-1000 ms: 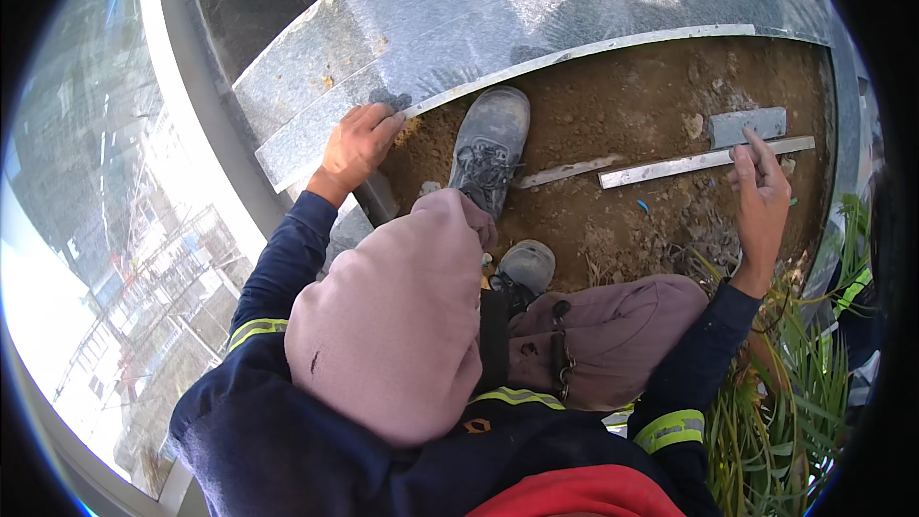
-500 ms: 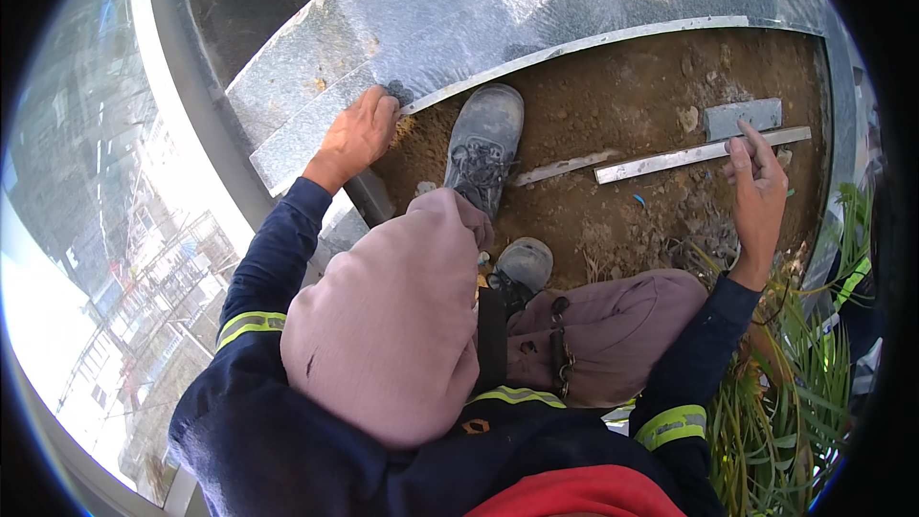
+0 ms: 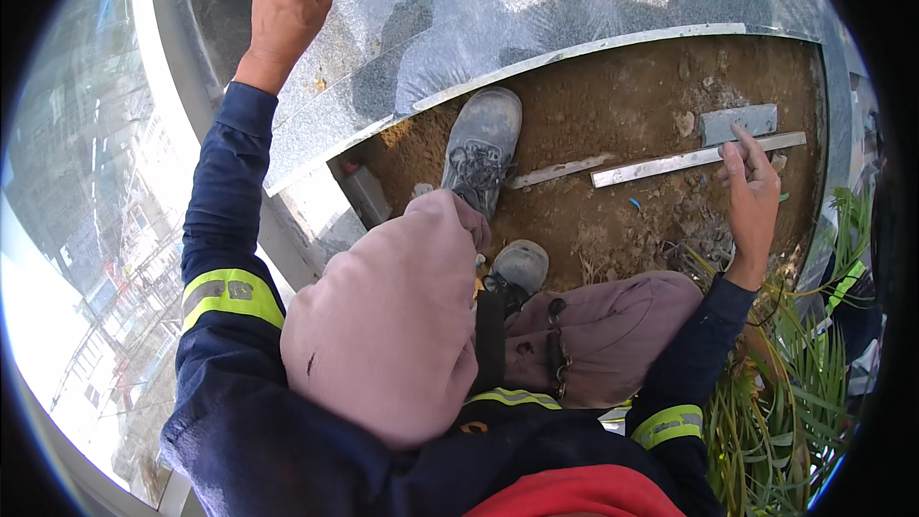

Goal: The person positions a long curved stone slab along a circular planter edge, aligns it with adjacent pieces, and secures it using small metal clips. The person repeatedly adjusts the slab and clips by hand to fit the curve.

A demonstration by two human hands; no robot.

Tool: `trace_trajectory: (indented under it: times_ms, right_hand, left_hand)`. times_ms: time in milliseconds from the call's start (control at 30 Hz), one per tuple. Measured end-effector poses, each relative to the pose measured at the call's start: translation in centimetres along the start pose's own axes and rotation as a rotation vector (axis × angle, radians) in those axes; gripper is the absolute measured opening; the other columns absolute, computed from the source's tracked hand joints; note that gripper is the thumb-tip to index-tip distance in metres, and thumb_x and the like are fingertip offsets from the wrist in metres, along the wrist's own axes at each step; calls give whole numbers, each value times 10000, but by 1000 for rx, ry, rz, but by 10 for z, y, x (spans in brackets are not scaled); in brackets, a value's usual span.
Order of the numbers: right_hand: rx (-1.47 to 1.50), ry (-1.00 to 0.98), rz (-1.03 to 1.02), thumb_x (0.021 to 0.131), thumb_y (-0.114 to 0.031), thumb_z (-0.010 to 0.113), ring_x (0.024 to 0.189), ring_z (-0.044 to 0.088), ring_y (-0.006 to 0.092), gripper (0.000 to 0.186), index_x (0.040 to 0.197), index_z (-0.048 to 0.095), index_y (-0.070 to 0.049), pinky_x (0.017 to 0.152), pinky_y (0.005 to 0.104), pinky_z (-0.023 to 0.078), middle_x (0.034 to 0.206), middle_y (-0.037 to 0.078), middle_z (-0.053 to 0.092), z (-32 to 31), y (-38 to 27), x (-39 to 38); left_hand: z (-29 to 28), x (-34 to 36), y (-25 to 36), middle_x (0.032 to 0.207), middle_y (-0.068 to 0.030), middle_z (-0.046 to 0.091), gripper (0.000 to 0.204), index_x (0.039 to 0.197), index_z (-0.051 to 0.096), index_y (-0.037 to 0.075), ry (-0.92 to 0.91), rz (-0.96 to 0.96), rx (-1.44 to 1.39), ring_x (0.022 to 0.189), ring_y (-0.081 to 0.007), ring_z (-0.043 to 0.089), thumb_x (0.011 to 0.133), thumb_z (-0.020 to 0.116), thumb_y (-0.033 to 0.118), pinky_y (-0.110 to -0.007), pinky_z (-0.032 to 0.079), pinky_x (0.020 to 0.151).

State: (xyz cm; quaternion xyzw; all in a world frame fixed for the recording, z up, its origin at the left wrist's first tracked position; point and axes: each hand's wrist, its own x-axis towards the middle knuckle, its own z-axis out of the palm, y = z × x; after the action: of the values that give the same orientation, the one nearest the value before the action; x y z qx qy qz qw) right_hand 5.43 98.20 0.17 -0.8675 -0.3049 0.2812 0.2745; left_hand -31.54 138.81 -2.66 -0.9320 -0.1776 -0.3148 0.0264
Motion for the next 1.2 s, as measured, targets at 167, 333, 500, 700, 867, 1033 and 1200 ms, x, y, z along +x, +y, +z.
trace_trajectory:
  times_ms: [167, 333, 500, 700, 867, 1033, 1200]
  right_hand:
    - [5, 4, -10, 1000, -302, 679, 766, 559, 101, 452, 1341, 659, -6, 720, 279, 475, 900, 39, 640, -2, -4, -2]
    - [-2, 10, 27, 1001, -303, 678, 767, 558, 101, 438, 1335, 666, -20, 714, 280, 475, 900, 36, 639, -2, -5, -4]
    - [-5, -14, -8, 1000, -293, 681, 780, 564, 99, 429, 1334, 667, -24, 721, 277, 481, 912, 33, 647, 0, -2, 0]
    - [-4, -19, -5, 999, -280, 681, 781, 566, 96, 425, 1333, 665, -18, 722, 271, 482, 904, 31, 645, 0, 0, 0]
    - [11, -23, -15, 999, -272, 677, 776, 566, 95, 420, 1330, 664, -15, 722, 271, 483, 897, 27, 648, 0, 0, -1]
    - [-3, -31, -11, 997, -269, 680, 779, 574, 97, 422, 1330, 662, -11, 725, 274, 485, 899, 30, 655, 1, -1, 0]
    - [-20, -27, 3, 996, -283, 683, 788, 581, 101, 432, 1333, 659, -13, 732, 281, 487, 894, 39, 666, -2, -2, -1]
  left_hand:
    - [-6, -55, 77, 1022, -122, 642, 160, 1054, 622, 35, -624, -81, -394, 863, -324, 686, 916, 703, 25, -407, 578, 719]
    - [-18, -120, 113, 1008, -111, 650, 268, 1180, 671, 52, -714, -117, -371, 826, -329, 688, 915, 711, 77, -417, 586, 697]
    - [-11, -134, 114, 1030, -89, 629, 236, 1131, 663, 51, -689, -120, -321, 834, -281, 688, 905, 703, 104, -382, 588, 666]
    - [5, -134, 102, 940, -124, 551, 195, 1049, 596, 23, -756, 7, -269, 755, -304, 645, 911, 709, 99, -404, 558, 624]
    - [11, -114, 85, 963, -143, 528, 238, 1074, 570, 9, -775, 160, -311, 778, -307, 634, 896, 705, 91, -402, 553, 623]
    - [21, -75, 70, 1030, -134, 567, 194, 1086, 574, 14, -556, 165, -223, 877, -302, 669, 924, 658, 79, -390, 583, 678]
    - [16, 7, 41, 1008, -118, 623, 266, 1103, 623, 5, -299, 224, -281, 805, -311, 685, 871, 753, -1, -397, 587, 699]
